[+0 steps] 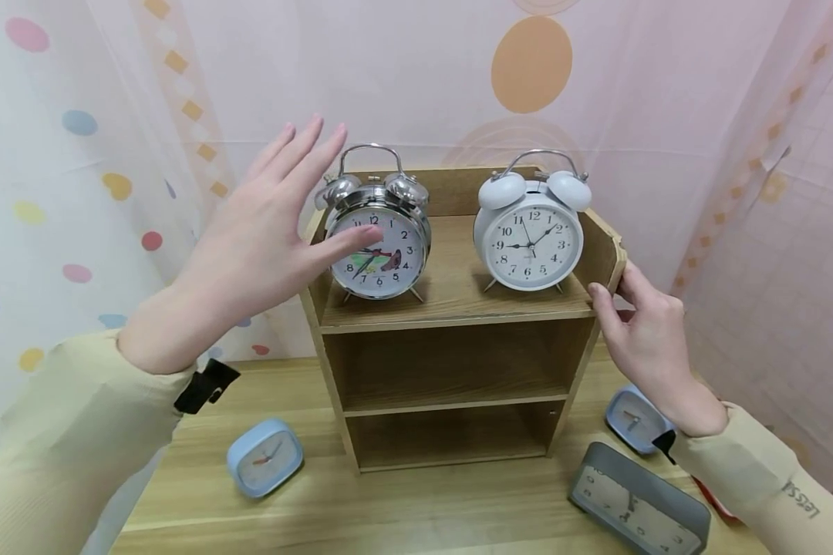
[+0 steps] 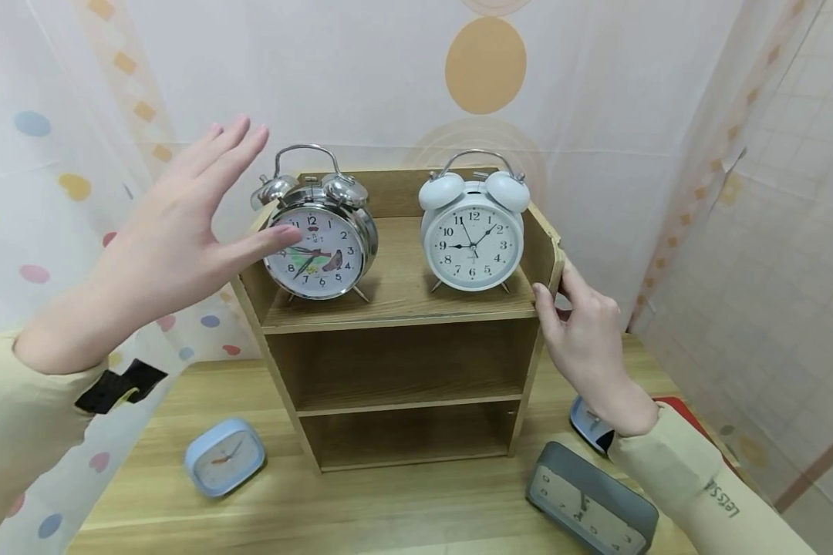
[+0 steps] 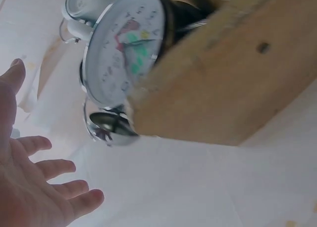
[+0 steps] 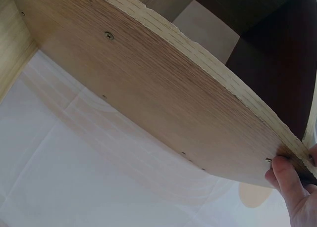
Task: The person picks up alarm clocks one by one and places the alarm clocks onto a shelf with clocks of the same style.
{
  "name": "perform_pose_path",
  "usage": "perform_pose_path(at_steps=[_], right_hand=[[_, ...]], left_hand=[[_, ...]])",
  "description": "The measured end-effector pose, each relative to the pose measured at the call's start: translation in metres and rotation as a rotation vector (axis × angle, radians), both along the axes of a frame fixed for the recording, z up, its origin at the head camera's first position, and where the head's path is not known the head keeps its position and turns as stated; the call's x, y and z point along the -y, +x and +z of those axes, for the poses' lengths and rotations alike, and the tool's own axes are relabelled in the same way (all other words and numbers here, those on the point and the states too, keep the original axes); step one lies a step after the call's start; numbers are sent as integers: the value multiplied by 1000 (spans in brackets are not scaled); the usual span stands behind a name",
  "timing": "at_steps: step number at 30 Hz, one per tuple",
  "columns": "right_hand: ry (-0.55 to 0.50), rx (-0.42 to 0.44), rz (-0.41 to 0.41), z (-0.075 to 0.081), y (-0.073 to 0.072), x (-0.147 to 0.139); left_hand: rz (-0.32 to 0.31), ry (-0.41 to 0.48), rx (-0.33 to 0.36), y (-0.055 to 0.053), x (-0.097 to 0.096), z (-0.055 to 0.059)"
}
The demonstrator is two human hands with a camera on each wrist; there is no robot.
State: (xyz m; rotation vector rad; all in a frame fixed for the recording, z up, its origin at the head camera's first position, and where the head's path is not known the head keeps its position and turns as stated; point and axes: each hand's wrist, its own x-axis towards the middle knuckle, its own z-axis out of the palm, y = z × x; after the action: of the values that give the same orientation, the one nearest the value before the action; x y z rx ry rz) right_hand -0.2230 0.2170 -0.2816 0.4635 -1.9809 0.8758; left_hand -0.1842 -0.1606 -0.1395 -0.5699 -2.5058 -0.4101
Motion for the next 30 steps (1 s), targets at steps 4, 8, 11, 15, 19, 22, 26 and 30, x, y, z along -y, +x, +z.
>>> perform_pose_path(at_steps=[4,8,11,15,19,22,26,30], right_hand=[[2,3,0,0,0,-1],[3,7,-1,0,0,-1],[5,8,-1,0,-1,-1],[11,7,-2,0,0,-1],[14,8,-7,0,0,-1],[17,6,-14,0,0,-1],[20,7,-16,0,0,-2],[20,12,-11,0,0,-2]], left_hand=[[5,40,0,3,16,-9],[11,67,-8,5,32,-16],[20,79,-20,6,45,-23],[28,114,-34,9,61,-31],[25,148,-34,13,75,-40],[29,154,-20,15,82,-44],[43,158,-14,17,90,-49],[55,167,-29,18,98,-57]])
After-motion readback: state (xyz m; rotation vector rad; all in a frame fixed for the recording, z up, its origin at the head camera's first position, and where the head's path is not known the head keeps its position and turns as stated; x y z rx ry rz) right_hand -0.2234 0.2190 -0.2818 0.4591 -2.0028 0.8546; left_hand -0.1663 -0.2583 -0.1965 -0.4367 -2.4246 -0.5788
